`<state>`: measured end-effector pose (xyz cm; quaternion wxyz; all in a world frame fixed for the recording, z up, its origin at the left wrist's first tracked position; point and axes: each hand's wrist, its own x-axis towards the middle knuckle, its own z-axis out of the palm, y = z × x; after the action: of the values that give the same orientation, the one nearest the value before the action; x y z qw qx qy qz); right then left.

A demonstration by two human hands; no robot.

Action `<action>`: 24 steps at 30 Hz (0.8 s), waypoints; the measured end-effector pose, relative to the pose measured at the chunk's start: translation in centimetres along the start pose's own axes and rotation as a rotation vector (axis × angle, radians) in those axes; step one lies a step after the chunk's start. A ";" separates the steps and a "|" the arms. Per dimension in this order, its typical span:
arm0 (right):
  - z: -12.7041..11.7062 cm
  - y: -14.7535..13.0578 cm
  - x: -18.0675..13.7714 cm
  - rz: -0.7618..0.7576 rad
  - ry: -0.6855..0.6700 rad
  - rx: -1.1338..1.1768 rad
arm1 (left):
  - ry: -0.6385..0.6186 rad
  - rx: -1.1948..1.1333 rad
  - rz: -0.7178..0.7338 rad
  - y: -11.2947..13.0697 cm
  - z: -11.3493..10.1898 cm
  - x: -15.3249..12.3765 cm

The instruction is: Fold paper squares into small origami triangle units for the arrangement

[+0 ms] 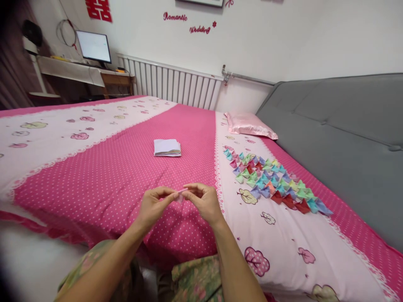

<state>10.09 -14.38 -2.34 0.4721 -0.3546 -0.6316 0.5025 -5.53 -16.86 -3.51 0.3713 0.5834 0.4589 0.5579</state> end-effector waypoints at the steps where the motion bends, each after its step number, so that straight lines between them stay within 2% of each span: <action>1: 0.1 0.0 0.0 0.004 -0.022 0.015 | 0.013 -0.031 -0.013 -0.1 0.1 0.0; 4: 0.4 0.2 0.0 0.001 -0.071 0.000 | 0.083 -0.140 -0.075 -0.4 0.4 0.0; 8: 0.6 0.4 0.0 0.006 -0.035 -0.034 | 0.154 -0.252 -0.127 -0.8 1.0 -0.2; 17: 0.7 0.4 0.0 0.001 -0.036 0.043 | 0.138 -0.259 -0.123 -0.3 1.1 -0.2; 24: 0.7 -0.3 0.0 -0.076 0.070 0.028 | 0.055 -0.240 -0.102 -0.3 1.2 -0.3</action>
<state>9.39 -14.64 -2.09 0.5175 -0.3409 -0.6206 0.4805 -4.33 -16.99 -4.06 0.4532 0.4952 0.4281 0.6051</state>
